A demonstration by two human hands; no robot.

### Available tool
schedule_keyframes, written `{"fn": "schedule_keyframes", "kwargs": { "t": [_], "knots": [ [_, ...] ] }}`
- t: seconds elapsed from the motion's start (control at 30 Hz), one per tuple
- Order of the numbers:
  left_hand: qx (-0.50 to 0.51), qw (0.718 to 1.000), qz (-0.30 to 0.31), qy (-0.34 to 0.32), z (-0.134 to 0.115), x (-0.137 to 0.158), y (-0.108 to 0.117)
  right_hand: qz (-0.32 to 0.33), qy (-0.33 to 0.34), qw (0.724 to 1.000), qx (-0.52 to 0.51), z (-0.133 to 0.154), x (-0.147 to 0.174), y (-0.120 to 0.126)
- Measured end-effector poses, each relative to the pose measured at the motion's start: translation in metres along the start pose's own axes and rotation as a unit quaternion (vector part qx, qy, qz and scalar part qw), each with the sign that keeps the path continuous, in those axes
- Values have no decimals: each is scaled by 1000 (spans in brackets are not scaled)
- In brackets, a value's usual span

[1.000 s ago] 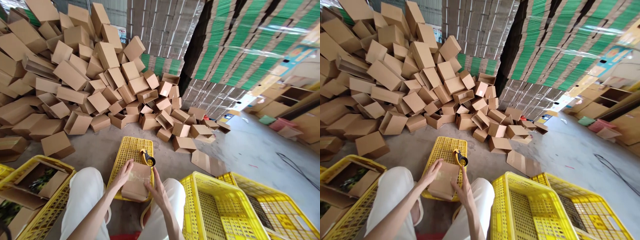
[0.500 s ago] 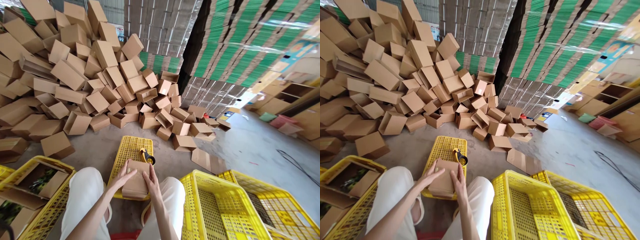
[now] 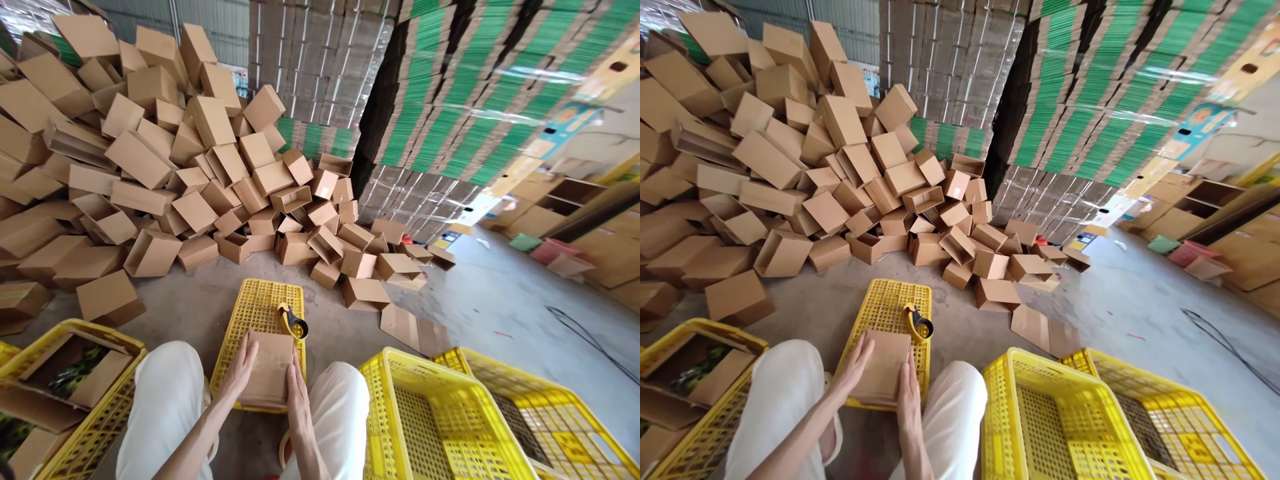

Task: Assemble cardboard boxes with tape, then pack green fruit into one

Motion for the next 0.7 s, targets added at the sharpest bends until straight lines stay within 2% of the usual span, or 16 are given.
{"fn": "schedule_keyframes", "kwargs": {
  "t": [0.07,0.23,0.3,0.4,0.57,0.7],
  "knots": [
    [15,1000,-12,25,14,0,6,10,29,999,15,7,3,-11],
    [3,997,-50,66,48,-11,16,58,147,984,78,30,7,-51],
    [-11,996,-64,60,56,-18,18,84,172,975,108,27,11,-67],
    [-24,997,-71,35,62,-23,22,106,176,968,142,8,14,-82],
    [-35,998,-48,38,70,-22,34,95,148,963,206,-37,5,-81],
    [-41,997,-42,49,75,-22,44,57,119,962,239,-65,-16,-58]
  ]
}}
Point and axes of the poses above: each hand's wrist, its own x-axis away from the middle knuckle, its own y-axis out of the back of the hand, z = x × y, the point moved 10 cm from there along -x, towards the middle knuckle, and after that the axes turned 12 degrees about -z, right-handed, at the moved point
